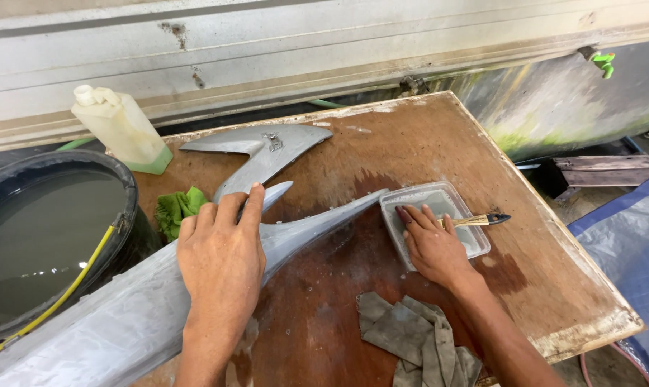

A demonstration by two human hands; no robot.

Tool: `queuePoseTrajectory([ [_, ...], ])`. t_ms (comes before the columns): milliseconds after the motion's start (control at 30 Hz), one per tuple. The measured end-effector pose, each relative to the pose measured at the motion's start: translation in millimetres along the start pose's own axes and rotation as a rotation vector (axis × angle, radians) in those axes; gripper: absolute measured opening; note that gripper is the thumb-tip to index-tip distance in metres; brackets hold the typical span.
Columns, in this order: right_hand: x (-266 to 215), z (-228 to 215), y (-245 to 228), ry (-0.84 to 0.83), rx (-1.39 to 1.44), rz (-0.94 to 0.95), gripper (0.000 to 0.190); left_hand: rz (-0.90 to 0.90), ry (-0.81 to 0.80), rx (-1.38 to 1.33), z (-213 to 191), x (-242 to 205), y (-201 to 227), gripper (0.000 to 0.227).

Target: The person sands a large, silver-colored metal part on a wooden workbench using a sanding block. They hold the part steady with one hand while moving the sanding block back and forth along the edges and surfaces. A bucket of water, a container with a brush, and a green cloth are visible nearby.

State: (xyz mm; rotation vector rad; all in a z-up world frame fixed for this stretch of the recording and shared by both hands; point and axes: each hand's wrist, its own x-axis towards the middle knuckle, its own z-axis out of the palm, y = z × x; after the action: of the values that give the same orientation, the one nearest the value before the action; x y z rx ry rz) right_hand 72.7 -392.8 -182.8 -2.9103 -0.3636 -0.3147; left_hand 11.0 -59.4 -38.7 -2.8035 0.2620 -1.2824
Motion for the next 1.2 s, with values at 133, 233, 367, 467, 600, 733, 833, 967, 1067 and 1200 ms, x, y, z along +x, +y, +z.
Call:
queuePoseTrajectory([
  [133,14.0,16.4,28.7,-0.179,-0.108,-0.072,0.046,-0.002,-0.006,0.010,0.8,-1.1,0.4,0.045],
  [233,20.1,23.3,36.3,-0.310,-0.222,-0.119,0.053,-0.003,0.001,0.014,6.4,-2.9,-2.9,0.044],
  [367,18.4,2.9,23.2,-0.388,-0.261,-0.039,0.057,0.037,0.060,-0.006,20.3,-8.5,-9.1,0.041],
  [467,18.6,-9.2,18.8,-0.402,-0.205,-0.022,0.057,0.036,0.055,-0.011,19.3,-6.8,-8.1,0.043],
  [600,19.9,-8.4,21.3,-0.388,-0.182,-0.008,0.052,0.040,0.065,-0.016,16.1,-5.3,-6.1,0.044],
  [733,18.4,-6.6,18.9,-0.371,-0.182,-0.040,0.050,0.048,0.089,-0.010,14.3,-5.7,-3.4,0.044],
  [833,17.1,-20.7,4.4,-0.266,-0.108,-0.018,0.049,0.073,0.090,0.007,13.3,-7.1,-1.5,0.045],
  [967,17.6,-15.3,7.1,-0.246,-0.056,-0.022,0.046,0.085,0.045,0.027,12.1,-6.7,-5.1,0.047],
  [1067,15.9,-24.6,1.0,-0.218,-0.041,-0.003,0.043,0.090,0.026,0.035,19.0,-6.1,-11.0,0.049],
  [1200,13.5,-29.6,-5.0,-0.198,-0.008,0.008,0.043,0.074,0.034,0.044,31.4,-2.2,-21.8,0.047],
])
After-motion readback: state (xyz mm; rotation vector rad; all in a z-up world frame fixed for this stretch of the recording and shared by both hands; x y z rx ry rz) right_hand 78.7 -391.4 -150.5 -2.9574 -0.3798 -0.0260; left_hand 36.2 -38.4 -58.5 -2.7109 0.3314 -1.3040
